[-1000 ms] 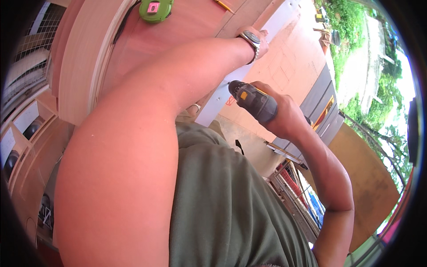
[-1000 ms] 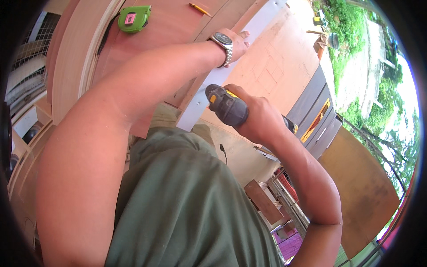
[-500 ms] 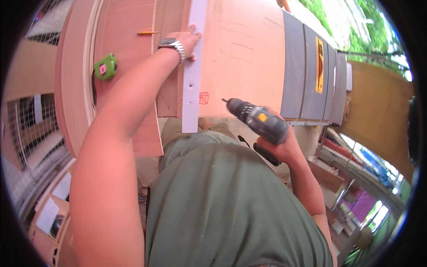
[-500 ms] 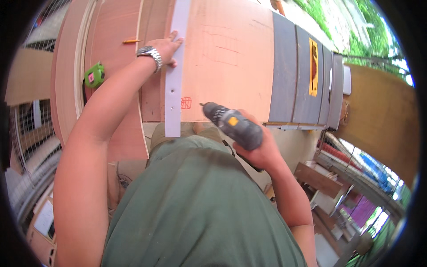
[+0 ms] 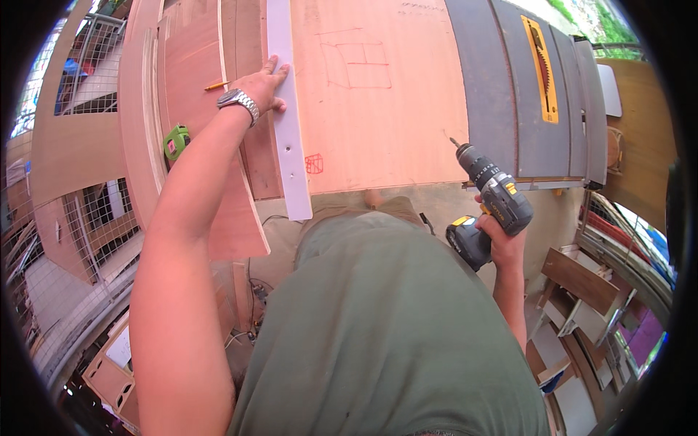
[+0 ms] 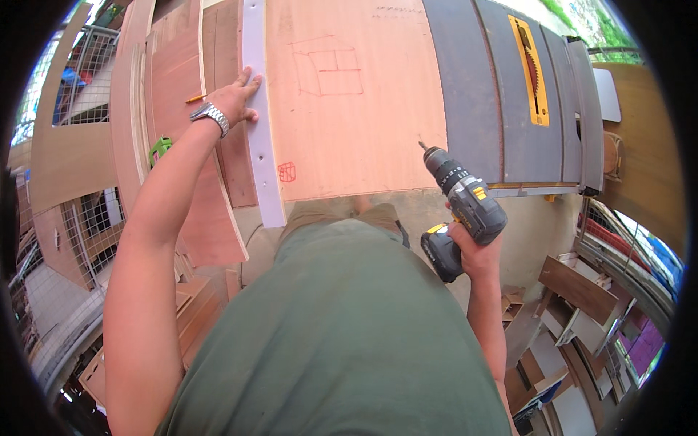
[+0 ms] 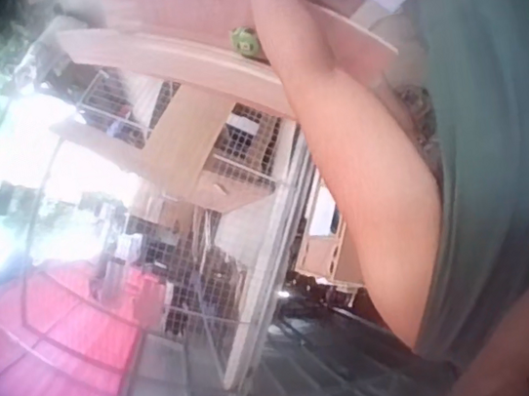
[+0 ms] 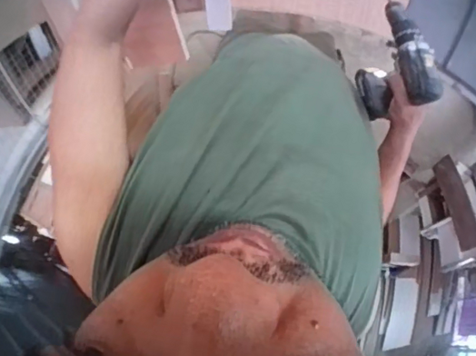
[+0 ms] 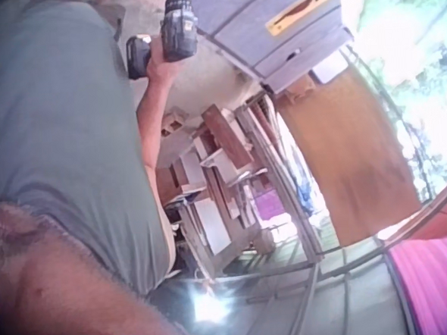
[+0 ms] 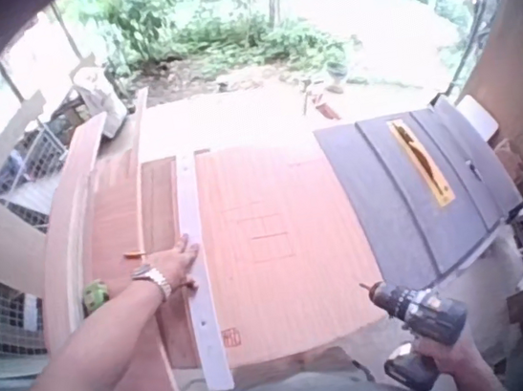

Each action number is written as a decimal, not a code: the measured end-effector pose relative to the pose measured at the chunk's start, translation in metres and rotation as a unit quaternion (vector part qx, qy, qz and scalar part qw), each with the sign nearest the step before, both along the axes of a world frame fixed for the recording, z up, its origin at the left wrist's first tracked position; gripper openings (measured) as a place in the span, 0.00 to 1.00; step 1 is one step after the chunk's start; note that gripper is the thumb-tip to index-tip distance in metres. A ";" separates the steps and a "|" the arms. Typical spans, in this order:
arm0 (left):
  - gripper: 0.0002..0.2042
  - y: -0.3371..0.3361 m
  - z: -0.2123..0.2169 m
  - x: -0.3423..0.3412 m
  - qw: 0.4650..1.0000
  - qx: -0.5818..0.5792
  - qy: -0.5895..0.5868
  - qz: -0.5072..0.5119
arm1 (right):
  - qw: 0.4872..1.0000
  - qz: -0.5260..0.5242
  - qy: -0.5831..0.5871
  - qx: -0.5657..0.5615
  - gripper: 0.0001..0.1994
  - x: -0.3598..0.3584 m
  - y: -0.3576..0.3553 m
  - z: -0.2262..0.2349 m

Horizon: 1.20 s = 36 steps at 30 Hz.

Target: The person measures a large sheet of plywood with a tape measure, then positions a white wooden frame on top. They use a cordless drill to drive screws into the frame, securing it to the plywood. The person repeatedly measures and adjusts the frame before drilling.

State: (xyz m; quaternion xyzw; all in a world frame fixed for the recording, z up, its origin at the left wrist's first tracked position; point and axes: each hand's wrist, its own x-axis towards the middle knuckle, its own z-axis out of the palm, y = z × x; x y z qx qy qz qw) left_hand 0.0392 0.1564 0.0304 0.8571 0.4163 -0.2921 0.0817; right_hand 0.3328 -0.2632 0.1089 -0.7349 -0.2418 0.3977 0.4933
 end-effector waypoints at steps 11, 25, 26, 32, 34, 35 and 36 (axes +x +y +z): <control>0.42 -0.013 -0.008 -0.005 0.992 0.017 -0.055 0.115 | 0.998 -0.053 0.008 0.042 0.24 0.005 -0.009 -0.012; 0.50 -0.051 -0.033 0.013 0.935 0.002 -0.157 0.317 | 0.963 -0.091 -0.029 0.250 0.22 -0.019 0.028 -0.046; 0.49 -0.051 -0.032 0.013 0.936 0.008 -0.163 0.311 | 0.959 -0.089 -0.048 0.264 0.21 -0.020 0.040 -0.053; 0.44 -0.057 -0.035 0.011 0.923 0.033 -0.201 0.327 | 0.938 -0.090 -0.155 0.295 0.29 -0.015 0.109 -0.086; 0.44 -0.058 -0.036 0.012 0.922 0.038 -0.204 0.328 | 0.942 -0.105 -0.142 0.285 0.33 -0.013 0.121 -0.092; 0.43 -0.058 -0.038 0.012 0.920 0.046 -0.208 0.328 | 0.940 -0.104 -0.154 0.285 0.33 -0.012 0.125 -0.094; 0.43 -0.064 -0.037 0.008 0.920 0.049 -0.207 0.329 | 0.943 -0.103 -0.163 0.272 0.33 -0.013 0.125 -0.094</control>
